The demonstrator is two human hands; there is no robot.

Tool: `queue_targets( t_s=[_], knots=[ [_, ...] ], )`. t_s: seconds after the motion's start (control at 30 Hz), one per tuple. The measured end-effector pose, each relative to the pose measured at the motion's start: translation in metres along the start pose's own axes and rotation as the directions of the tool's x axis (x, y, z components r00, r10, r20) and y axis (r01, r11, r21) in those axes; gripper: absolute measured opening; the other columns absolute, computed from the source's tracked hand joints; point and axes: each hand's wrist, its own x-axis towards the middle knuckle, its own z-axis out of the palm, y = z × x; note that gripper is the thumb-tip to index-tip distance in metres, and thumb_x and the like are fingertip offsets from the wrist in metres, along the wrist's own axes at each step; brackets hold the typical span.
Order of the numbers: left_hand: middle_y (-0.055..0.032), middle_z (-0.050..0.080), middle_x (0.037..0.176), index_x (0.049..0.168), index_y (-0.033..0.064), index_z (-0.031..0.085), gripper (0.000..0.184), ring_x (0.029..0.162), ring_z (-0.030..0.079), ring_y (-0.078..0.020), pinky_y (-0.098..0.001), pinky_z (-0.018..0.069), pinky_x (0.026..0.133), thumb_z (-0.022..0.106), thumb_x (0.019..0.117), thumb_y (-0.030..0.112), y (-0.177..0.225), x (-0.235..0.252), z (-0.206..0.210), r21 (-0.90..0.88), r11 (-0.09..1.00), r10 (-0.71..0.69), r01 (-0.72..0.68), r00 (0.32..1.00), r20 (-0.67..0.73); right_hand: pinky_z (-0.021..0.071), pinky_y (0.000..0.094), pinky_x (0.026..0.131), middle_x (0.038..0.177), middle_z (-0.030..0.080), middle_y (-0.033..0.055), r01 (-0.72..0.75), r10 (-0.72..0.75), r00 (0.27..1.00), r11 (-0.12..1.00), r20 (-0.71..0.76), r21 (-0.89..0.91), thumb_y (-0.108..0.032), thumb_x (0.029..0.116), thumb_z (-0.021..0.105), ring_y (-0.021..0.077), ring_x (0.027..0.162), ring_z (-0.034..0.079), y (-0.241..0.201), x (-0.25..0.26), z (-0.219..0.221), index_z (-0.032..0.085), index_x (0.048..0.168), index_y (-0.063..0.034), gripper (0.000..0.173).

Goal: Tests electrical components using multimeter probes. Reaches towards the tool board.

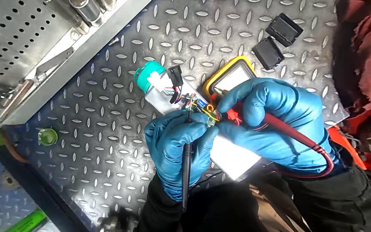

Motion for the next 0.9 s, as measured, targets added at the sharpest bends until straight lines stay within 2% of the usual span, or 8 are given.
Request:
queue_targets(
  t_s=[0.17, 0.3, 0.4, 0.6, 0.73, 0.9],
  knots=[
    [0.0047, 0.073, 0.095, 0.102, 0.0208, 0.063, 0.029, 0.105, 0.067, -0.0157, -0.0378, 0.0512, 0.099, 0.083, 0.0813, 0.016, 0.002, -0.004, 0.002, 0.031, 0.999, -0.036, 0.038, 0.998, -0.055, 0.0586, 0.0296, 0.079, 0.095, 0.07, 0.0079, -0.025, 0.02, 0.998, 0.996, 0.06, 0.087, 0.004, 0.0766, 0.076, 0.018, 0.094, 0.069, 0.001, 0.004, -0.004, 0.055, 0.078, -0.0089, 0.025],
    [0.0054, 0.068, 0.101, 0.106, 0.0206, 0.059, 0.04, 0.107, 0.062, -0.0126, -0.0366, 0.0482, 0.101, 0.086, 0.0767, 0.016, 0.004, -0.004, 0.005, 0.002, 0.997, -0.077, 0.077, 0.994, -0.071, 0.0598, 0.0315, 0.079, 0.094, 0.07, 0.0079, -0.057, 0.046, 0.996, 0.987, 0.074, 0.149, 0.007, 0.077, 0.076, 0.0192, 0.092, 0.07, 0.003, 0.005, -0.007, 0.055, 0.078, -0.0089, 0.026],
    [0.0036, 0.067, 0.103, 0.107, 0.0195, 0.059, 0.043, 0.108, 0.062, -0.0143, -0.0369, 0.049, 0.102, 0.087, 0.0749, 0.013, 0.005, -0.004, 0.007, -0.056, 0.994, -0.094, 0.089, 0.992, -0.088, 0.0587, 0.0294, 0.079, 0.096, 0.07, 0.0082, -0.031, 0.025, 0.997, 0.997, 0.078, 0.073, 0.005, 0.0774, 0.075, 0.0177, 0.094, 0.069, 0.001, 0.004, -0.007, 0.054, 0.078, -0.0091, 0.025],
    [0.0035, 0.062, 0.107, 0.107, 0.0184, 0.057, 0.045, 0.112, 0.059, -0.0115, -0.0304, 0.0494, 0.1, 0.087, 0.0739, 0.011, 0.007, -0.004, 0.009, -0.06, 0.99, -0.132, 0.125, 0.984, -0.119, 0.0544, 0.0257, 0.079, 0.096, 0.067, 0.0046, -0.03, 0.041, 0.991, 0.995, 0.128, -0.092, -0.013, 0.0816, 0.084, 0.0133, 0.095, 0.065, -0.003, 0.001, -0.009, 0.054, 0.079, -0.0121, 0.03],
    [0.0029, 0.061, 0.108, 0.105, 0.0176, 0.058, 0.042, 0.112, 0.058, -0.0115, -0.0291, 0.049, 0.099, 0.085, 0.0748, 0.011, 0.009, -0.003, 0.011, -0.065, 0.988, -0.15, 0.141, 0.976, -0.155, 0.0551, 0.0253, 0.075, 0.096, 0.068, 0.0054, -0.037, 0.054, 0.99, 0.992, 0.134, -0.124, -0.01, 0.0825, 0.08, 0.0127, 0.091, 0.066, -0.008, 0.001, -0.009, 0.055, 0.079, -0.0116, 0.025],
    [0.0032, 0.06, 0.112, 0.105, 0.0183, 0.058, 0.045, 0.118, 0.055, -0.0106, -0.0289, 0.0459, 0.105, 0.087, 0.0713, 0.012, 0.007, -0.005, 0.009, -0.029, 0.979, -0.203, 0.201, 0.963, -0.176, 0.058, 0.0273, 0.074, 0.097, 0.071, 0.0074, -0.019, 0.035, 0.993, 0.99, 0.109, -0.143, -0.006, 0.0806, 0.077, 0.0147, 0.091, 0.069, -0.009, 0.0, -0.007, 0.056, 0.078, -0.0103, 0.022]
  ],
)
